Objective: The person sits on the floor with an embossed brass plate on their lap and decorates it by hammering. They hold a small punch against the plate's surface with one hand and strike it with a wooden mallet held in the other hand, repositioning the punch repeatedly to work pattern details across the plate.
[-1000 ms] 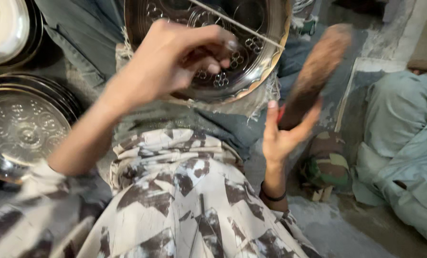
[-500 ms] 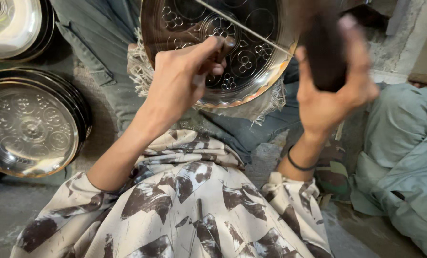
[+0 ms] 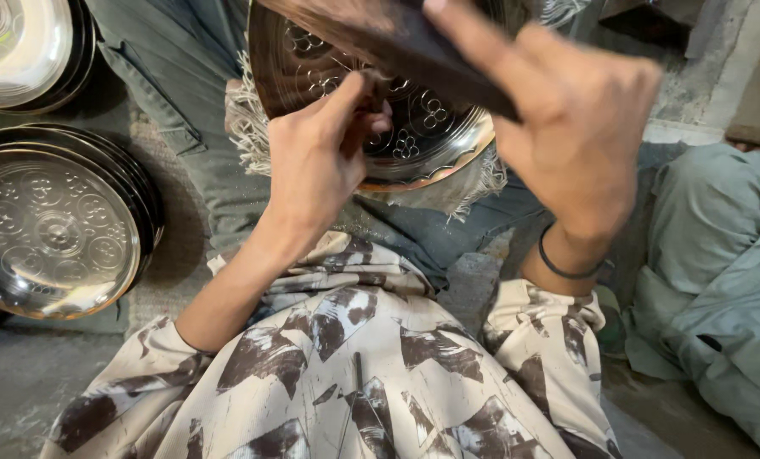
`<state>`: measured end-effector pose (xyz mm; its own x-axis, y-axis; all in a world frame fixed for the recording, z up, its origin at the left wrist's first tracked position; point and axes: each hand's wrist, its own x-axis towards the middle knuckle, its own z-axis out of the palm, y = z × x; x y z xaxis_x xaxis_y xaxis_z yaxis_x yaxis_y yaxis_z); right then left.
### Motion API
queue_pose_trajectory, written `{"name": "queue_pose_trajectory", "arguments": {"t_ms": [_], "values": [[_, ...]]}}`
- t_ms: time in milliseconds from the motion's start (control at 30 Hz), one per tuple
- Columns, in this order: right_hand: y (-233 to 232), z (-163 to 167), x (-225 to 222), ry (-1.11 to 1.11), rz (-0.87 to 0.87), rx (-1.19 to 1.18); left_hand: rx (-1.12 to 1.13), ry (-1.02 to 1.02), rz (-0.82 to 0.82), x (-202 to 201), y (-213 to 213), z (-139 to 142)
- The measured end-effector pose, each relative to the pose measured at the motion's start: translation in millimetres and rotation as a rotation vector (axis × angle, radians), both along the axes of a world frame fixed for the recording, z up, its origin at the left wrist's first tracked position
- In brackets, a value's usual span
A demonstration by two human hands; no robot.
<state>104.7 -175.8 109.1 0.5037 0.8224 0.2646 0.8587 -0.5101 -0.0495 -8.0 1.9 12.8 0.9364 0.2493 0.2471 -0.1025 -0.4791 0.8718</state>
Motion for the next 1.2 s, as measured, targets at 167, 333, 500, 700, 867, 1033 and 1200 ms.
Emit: {"name": "queue_pose_trajectory", "arguments": {"t_ms": [167, 333, 500, 700, 867, 1033, 1200], "values": [[-8.5, 3.8, 4.4, -0.047, 0.073, -0.056, -0.006, 0.005, 0.036, -5.2, -2.0, 1.9], [-11.6, 9.4, 3.7, -0.098, 0.045, -0.041, 0.067, 0.012, 0.09, -9.4, -1.2, 2.5], [-18.3, 4.6, -14.0, -0.043, -0.039, 0.026, -0.129, -0.009, 0.114, -12.7, 5.9, 11.6], [-43.9, -54.7, -44.0, 0.309, -0.335, 0.524, -0.187, -0.078, -0.145, 3.3, 43.4, 16.7], [-56.2, -112.7, -71.5, 0.457, -0.447, 0.781, -0.135, -0.036, -0.462, 29.8, 54.4, 23.5], [-60.1, -134.8, -95.1, 0.78, -0.616, 1.151, 0.102, -0.101, -0.774, 71.0, 52.1, 30.5], [-59.4, -138.8, -109.6, 0.75, -0.627, 1.188, 0.375, -0.101, -0.974, 99.0, 37.8, 31.2]]}}
